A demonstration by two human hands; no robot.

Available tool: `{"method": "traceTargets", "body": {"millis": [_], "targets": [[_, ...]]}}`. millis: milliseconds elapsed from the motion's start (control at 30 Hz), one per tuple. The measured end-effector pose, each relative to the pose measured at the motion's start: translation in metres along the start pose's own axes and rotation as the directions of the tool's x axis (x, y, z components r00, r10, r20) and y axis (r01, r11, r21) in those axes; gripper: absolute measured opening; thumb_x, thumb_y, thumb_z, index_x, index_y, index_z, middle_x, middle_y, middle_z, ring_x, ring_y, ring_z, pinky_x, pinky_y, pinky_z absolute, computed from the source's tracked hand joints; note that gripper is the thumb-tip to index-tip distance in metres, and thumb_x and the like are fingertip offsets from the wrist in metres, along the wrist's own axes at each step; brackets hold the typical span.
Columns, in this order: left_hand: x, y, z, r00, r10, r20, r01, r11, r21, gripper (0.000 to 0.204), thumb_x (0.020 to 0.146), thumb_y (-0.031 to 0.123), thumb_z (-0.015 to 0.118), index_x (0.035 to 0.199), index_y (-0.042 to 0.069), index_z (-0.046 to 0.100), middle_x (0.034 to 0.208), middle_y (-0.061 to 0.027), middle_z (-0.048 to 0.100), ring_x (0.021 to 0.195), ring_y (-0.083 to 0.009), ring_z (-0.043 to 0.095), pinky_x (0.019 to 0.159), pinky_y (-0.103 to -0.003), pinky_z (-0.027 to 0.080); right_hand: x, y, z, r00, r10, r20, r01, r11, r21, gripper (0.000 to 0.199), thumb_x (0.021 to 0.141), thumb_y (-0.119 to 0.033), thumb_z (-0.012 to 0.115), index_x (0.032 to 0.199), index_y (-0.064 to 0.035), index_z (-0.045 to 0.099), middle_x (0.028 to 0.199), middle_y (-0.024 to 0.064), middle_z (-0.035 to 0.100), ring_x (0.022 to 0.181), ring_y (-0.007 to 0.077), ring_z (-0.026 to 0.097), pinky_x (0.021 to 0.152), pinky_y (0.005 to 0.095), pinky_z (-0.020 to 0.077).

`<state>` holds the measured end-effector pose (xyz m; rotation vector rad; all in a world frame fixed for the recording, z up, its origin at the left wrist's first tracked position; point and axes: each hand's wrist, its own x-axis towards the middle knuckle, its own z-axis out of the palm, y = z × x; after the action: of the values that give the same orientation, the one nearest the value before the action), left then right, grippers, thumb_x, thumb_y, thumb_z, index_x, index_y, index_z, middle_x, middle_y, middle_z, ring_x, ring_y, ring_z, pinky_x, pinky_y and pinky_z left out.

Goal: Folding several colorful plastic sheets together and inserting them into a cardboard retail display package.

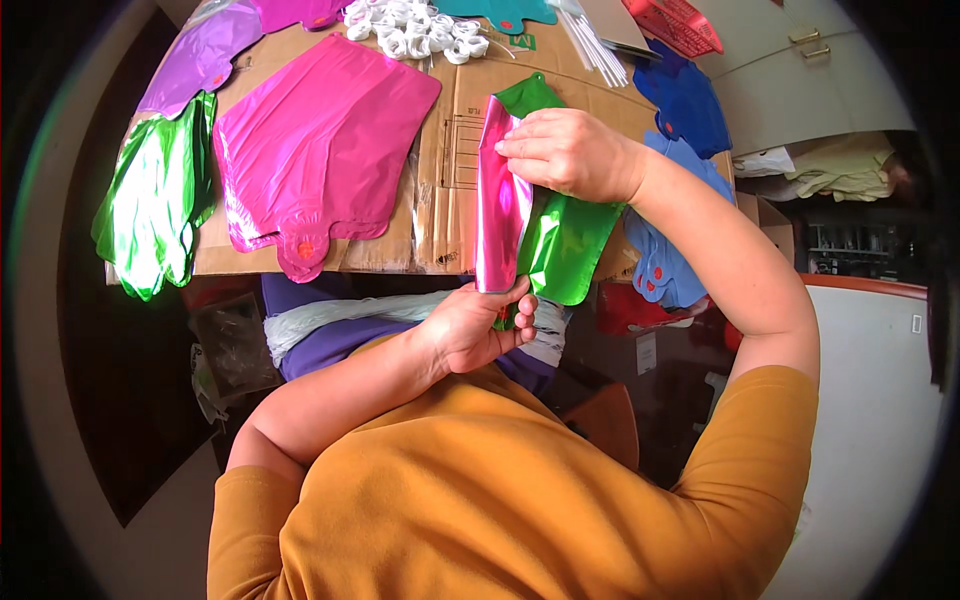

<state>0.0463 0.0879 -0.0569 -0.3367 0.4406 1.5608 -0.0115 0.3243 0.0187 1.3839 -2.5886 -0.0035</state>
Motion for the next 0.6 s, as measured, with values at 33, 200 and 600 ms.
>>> {"method": "traceTargets", "body": {"millis": [33,200,600], "targets": [[0.000,0.000,0.000,1.000,-0.002,-0.009,0.002,1.000,-0.001,0.013,0.097,0.017,0.057,0.092,0.008,0.049,0.076,-0.0013,0.051,0.068,-0.0128,0.045,0.071,-0.033,0.045,0.000,0.000,0.000,1.000,0.003,0.004,-0.003,1.000,0.008,0.015,0.075,-0.011,0.062,0.085,-0.0006,0.067,0.102,0.0130,0.070,0.096,0.0257,0.067,0.088,0.0385,0.0536],[0.002,0.001,-0.010,0.998,-0.031,0.062,0.029,0.999,0.043,0.014,0.096,0.018,0.058,0.102,0.007,0.051,0.085,-0.0044,0.058,0.078,-0.0164,0.055,0.077,-0.034,0.048,0.003,-0.001,-0.003,0.995,0.013,0.104,-0.016,0.999,0.030,0.012,0.076,-0.010,0.060,0.082,-0.0007,0.065,0.102,0.0133,0.069,0.096,0.0253,0.066,0.089,0.0385,0.0528],[-0.061,0.116,0.079,0.877,0.326,0.352,-0.147,-0.517,0.843,0.019,0.086,0.017,0.067,0.097,0.001,0.068,0.082,-0.0107,0.065,0.084,-0.0222,0.066,0.075,-0.034,0.053,-0.001,0.002,0.005,0.996,0.004,0.090,-0.008,0.999,0.041,0.011,0.076,-0.013,0.058,0.079,-0.0025,0.062,0.098,0.0117,0.067,0.091,0.0266,0.065,0.086,0.0381,0.0526]]}}
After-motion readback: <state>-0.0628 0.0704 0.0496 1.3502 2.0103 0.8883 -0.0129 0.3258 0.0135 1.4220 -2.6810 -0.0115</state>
